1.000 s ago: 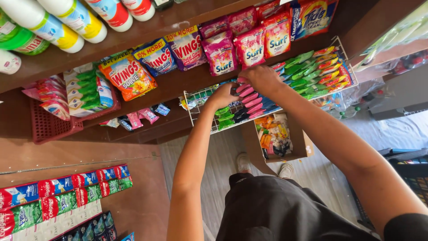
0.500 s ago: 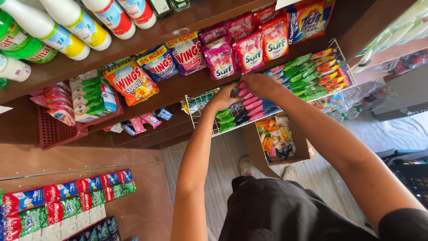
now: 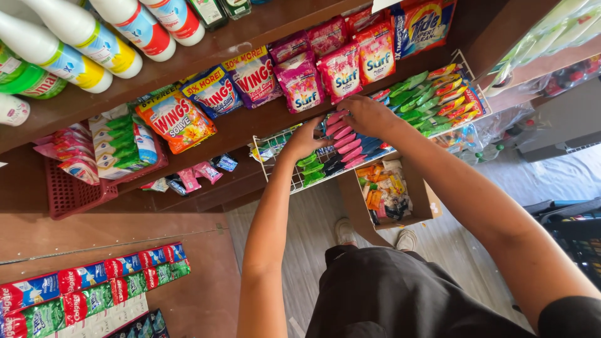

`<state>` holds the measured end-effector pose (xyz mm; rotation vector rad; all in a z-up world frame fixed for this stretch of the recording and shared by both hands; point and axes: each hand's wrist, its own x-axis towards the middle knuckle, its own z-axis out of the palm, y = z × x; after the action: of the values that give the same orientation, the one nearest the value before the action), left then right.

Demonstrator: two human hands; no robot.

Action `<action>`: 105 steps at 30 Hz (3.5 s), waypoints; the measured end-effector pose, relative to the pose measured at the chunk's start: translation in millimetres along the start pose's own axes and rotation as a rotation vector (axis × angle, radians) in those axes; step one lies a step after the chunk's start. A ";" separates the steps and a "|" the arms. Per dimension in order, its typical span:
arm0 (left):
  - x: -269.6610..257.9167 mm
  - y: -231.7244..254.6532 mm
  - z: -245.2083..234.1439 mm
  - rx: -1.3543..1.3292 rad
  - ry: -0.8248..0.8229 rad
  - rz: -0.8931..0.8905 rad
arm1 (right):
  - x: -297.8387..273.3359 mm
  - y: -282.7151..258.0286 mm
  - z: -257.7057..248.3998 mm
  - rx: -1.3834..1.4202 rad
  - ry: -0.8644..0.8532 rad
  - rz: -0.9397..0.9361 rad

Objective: Organizing and restocking various small consumer products like detergent sachets and snacks from a box onto retail display shelves.

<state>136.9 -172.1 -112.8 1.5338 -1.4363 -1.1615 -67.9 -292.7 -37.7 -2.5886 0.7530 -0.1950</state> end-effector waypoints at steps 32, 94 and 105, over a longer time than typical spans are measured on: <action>-5.4 53.6 10.5 0.333 0.305 0.349 | -8.7 -23.1 16.7 -0.501 0.237 -0.095; -6.1 39.0 37.1 0.221 0.221 0.221 | -65.2 -28.8 9.7 -0.266 -0.040 -0.100; -18.1 56.2 30.5 0.182 0.062 0.201 | -67.8 -43.4 0.1 -0.146 0.221 -0.044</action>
<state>89.7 -158.5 -67.9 1.4922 -1.6494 -0.8772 -104.3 -223.2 -19.4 -2.7536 0.8147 -0.4618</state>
